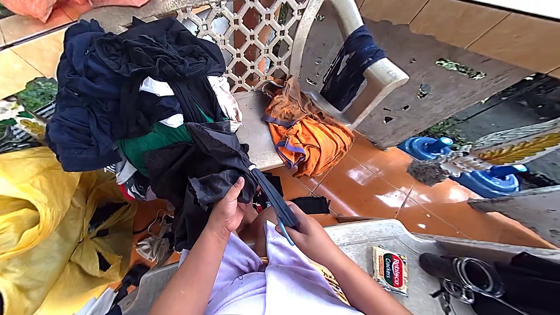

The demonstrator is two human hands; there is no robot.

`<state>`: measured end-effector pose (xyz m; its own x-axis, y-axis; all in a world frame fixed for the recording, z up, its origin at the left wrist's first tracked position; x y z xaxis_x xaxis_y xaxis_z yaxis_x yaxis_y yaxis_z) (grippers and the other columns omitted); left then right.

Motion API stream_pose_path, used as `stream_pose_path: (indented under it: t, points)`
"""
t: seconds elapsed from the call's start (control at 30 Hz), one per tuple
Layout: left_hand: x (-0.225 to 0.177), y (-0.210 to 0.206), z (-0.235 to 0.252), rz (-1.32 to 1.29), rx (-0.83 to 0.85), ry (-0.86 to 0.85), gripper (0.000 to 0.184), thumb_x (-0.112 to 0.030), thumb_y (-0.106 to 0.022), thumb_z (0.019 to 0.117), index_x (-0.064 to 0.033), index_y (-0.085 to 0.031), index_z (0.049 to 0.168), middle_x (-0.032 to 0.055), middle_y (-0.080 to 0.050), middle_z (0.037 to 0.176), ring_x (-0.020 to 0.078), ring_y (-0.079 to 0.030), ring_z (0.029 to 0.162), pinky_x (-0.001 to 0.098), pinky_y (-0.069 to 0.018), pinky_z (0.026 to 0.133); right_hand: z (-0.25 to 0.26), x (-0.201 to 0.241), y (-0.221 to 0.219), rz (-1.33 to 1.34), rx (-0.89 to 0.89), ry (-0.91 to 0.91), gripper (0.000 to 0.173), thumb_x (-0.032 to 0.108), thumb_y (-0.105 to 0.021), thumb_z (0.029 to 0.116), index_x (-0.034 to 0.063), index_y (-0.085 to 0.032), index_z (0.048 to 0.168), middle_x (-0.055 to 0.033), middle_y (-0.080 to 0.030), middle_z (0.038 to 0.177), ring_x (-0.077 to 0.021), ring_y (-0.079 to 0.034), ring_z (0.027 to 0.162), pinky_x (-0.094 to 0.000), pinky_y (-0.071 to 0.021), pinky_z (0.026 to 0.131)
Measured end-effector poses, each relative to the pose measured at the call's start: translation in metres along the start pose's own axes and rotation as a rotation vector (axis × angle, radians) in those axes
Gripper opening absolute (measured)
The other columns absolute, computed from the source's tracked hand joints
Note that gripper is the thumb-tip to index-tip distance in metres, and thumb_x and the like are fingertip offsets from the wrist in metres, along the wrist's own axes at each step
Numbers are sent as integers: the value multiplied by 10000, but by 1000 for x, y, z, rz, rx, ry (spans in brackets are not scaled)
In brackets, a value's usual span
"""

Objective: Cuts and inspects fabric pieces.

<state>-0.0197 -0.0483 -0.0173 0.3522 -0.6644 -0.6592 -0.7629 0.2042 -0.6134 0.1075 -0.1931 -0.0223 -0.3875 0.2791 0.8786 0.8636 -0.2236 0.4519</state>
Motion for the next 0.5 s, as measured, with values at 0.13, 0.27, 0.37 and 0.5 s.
stream_pose_path:
  t: [0.13,0.27,0.37,0.5]
  points:
    - [5,-6,-3,-161,-77,79,162,-2,-430,1025,-71,-575,999,61,-668,843,117,-645,663,250,-564,619,-1,-2,-21,885,179,-141,227,352,-772,864,201,-618,934,143,-557,662,66,-460,527,-113,-381,500]
    - [11,-10,-3,-223,-180,205,158,-26,-392,1018,-65,-522,939,69,-601,733,116,-584,548,232,-542,549,-4,-1,-27,1138,356,-246,412,535,-832,786,181,-638,868,117,-511,612,60,-413,446,-100,-334,416]
    - [13,-10,-1,-246,-178,257,150,-56,-369,1022,-73,-495,944,70,-573,721,124,-566,548,233,-528,553,-6,-3,-28,1198,402,-248,412,547,-805,808,174,-643,871,115,-513,618,59,-419,443,-98,-342,411]
    - [11,-14,2,-277,-10,262,330,-329,-358,1099,-81,-562,1025,83,-642,796,141,-629,607,260,-564,578,-8,-5,-31,1152,385,-217,360,491,-820,821,175,-656,879,110,-533,622,61,-441,465,-97,-351,430]
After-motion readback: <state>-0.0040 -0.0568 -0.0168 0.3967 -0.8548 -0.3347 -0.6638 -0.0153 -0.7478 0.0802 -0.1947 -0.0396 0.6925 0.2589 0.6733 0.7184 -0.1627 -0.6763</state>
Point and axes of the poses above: each hand's wrist, its own z-axis towards the middle knuckle, its own y-axis out of the back of the hand, x = y × z, the point moved 6 cm from there along z, towards the middle knuckle
